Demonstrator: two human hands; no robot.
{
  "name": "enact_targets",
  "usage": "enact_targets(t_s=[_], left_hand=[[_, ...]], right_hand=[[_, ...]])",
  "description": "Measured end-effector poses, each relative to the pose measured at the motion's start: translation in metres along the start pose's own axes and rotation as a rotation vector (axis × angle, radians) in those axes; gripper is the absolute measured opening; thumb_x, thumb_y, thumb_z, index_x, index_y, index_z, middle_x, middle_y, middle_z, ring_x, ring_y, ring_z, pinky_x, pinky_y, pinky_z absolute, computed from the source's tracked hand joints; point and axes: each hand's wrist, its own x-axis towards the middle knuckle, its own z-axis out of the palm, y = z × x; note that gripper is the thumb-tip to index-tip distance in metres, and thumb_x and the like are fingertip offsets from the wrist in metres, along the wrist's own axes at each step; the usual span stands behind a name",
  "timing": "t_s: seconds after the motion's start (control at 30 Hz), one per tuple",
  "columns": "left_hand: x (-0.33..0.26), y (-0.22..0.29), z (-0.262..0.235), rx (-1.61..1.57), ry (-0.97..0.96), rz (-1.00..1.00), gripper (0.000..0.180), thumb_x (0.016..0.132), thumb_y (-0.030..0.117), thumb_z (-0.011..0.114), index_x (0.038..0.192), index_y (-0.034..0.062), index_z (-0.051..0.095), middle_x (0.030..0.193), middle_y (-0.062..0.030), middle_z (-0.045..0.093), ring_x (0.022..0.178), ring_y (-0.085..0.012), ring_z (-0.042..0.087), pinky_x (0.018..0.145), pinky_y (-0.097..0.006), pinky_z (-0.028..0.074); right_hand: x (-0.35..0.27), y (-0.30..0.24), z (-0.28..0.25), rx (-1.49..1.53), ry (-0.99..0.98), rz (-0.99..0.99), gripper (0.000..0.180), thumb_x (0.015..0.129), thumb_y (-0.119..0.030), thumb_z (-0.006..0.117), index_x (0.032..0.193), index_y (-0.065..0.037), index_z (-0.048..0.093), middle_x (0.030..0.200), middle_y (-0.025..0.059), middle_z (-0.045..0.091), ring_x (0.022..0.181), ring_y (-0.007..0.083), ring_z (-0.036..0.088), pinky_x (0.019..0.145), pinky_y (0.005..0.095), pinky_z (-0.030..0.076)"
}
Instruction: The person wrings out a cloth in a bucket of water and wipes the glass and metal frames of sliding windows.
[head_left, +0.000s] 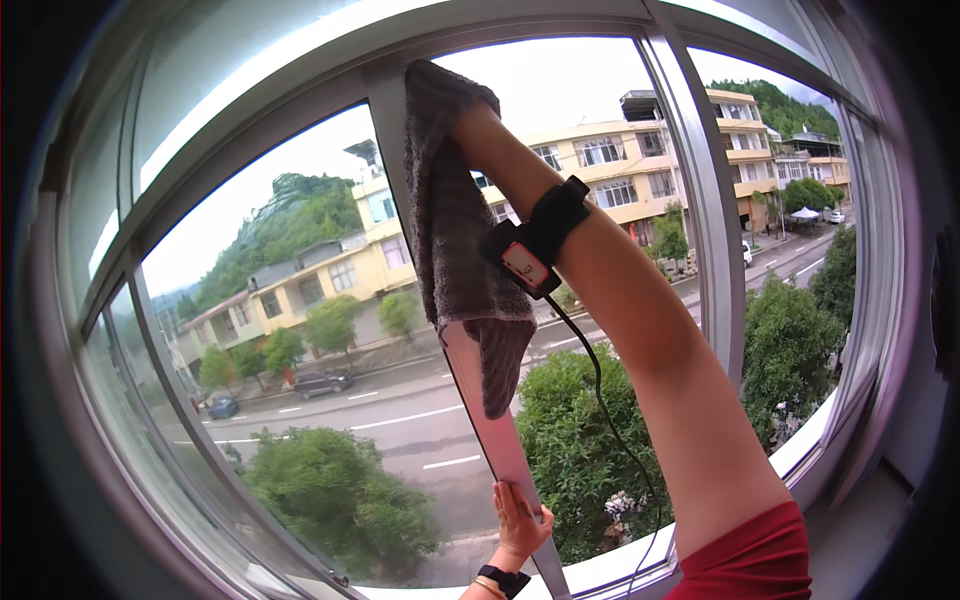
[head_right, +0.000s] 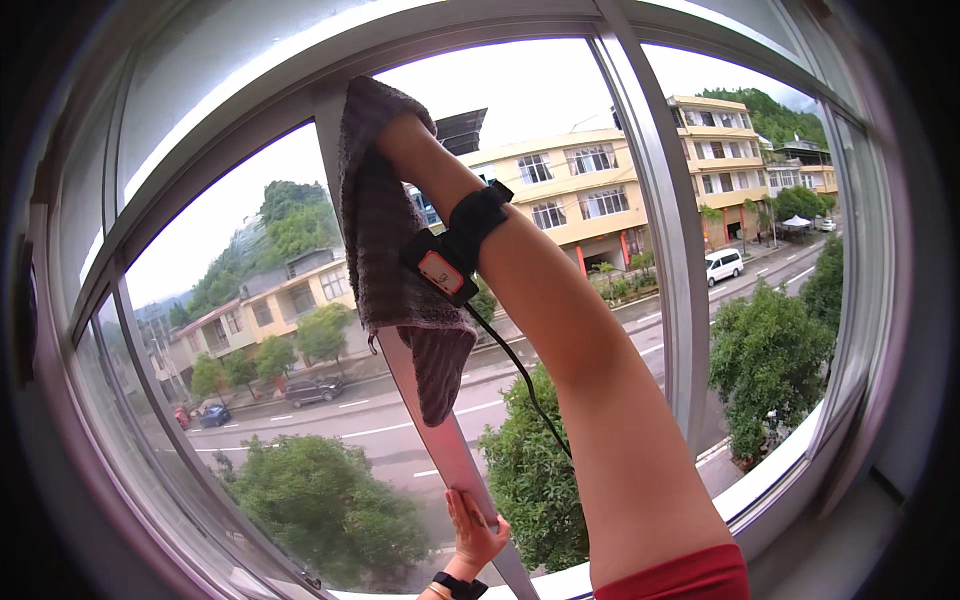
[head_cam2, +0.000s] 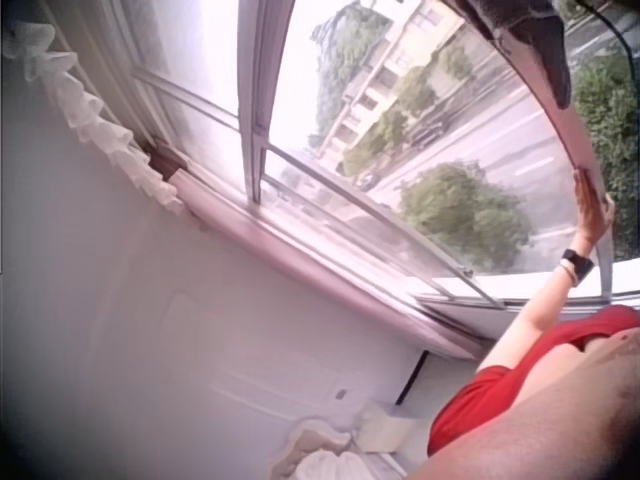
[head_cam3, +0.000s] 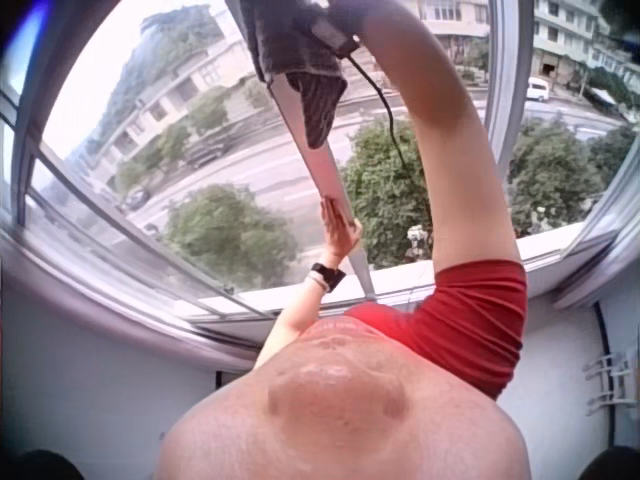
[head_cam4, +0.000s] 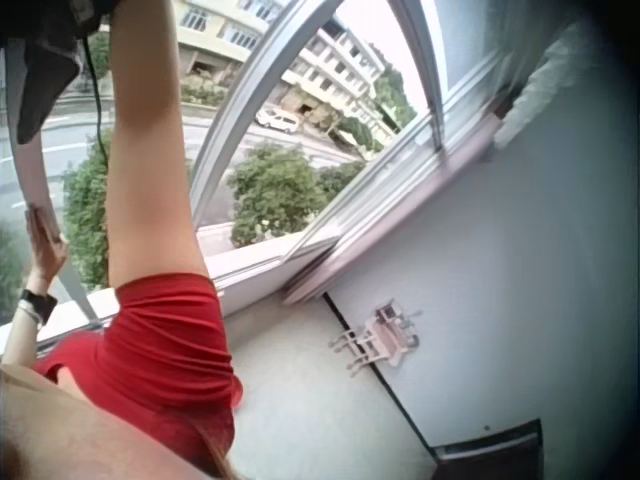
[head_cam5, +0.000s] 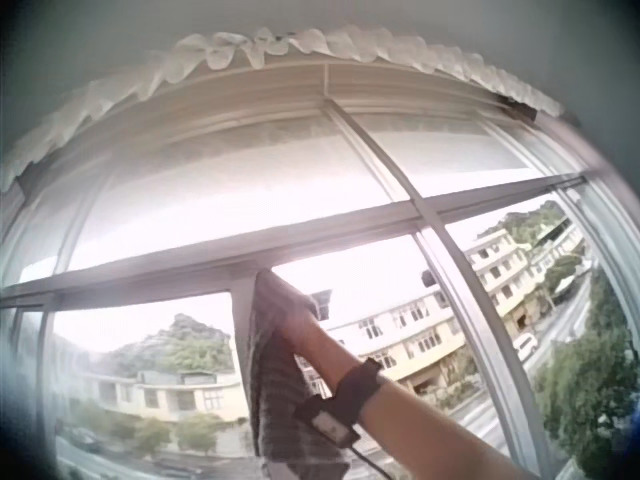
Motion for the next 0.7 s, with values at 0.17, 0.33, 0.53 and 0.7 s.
enact_targets(t_s=[0.17,0.33,0.53,0.7], left_hand=[[0.003,0.002,0.001,-0.012,-0.029,0.026,0.089,0.068,0.022,0.066,0.132,-0.0165,0.019,0.139,-0.0378,0.013,0.130,-0.0537,0.016,0.107,-0.056,0.018],[-0.002,-0.001,0.000,-0.011,-0.036,0.016,0.089,0.067,0.021,0.066,0.132,-0.0166,0.019,0.139,-0.0374,0.013,0.130,-0.0537,0.015,0.107,-0.056,0.018],[0.000,0.004,0.002,-0.021,0.006,0.024,0.081,0.068,0.021,0.063,0.130,-0.0164,0.026,0.141,-0.0331,0.016,0.133,-0.0489,0.017,0.106,-0.053,0.022],[-0.004,-0.003,0.002,-0.065,0.062,-0.026,0.081,0.068,0.022,0.064,0.132,-0.0113,0.029,0.140,-0.0317,0.020,0.132,-0.0489,0.018,0.107,-0.054,0.021]], right_hand=[[0.002,0.015,0.017,-0.213,0.108,-0.061,0.076,0.063,-0.021,0.069,0.133,-0.010,0.042,0.144,0.0126,0.031,0.137,0.0307,0.023,0.113,0.0369,0.020],[-0.003,-0.021,-0.025,0.080,-0.157,0.115,0.058,0.072,-0.012,0.061,0.128,-0.005,0.047,0.139,0.0170,0.039,0.132,0.0323,0.031,0.110,0.0388,0.025],[-0.083,-0.051,0.011,0.264,0.182,0.109,0.050,0.082,-0.012,0.054,0.128,0.004,0.043,0.137,0.0226,0.038,0.128,0.0369,0.035,0.107,0.0439,0.029],[-0.171,-0.142,0.005,0.552,0.308,0.166,0.052,0.092,-0.014,0.046,0.138,0.003,0.030,0.145,0.0202,0.026,0.135,0.0347,0.024,0.111,0.0417,0.018]])
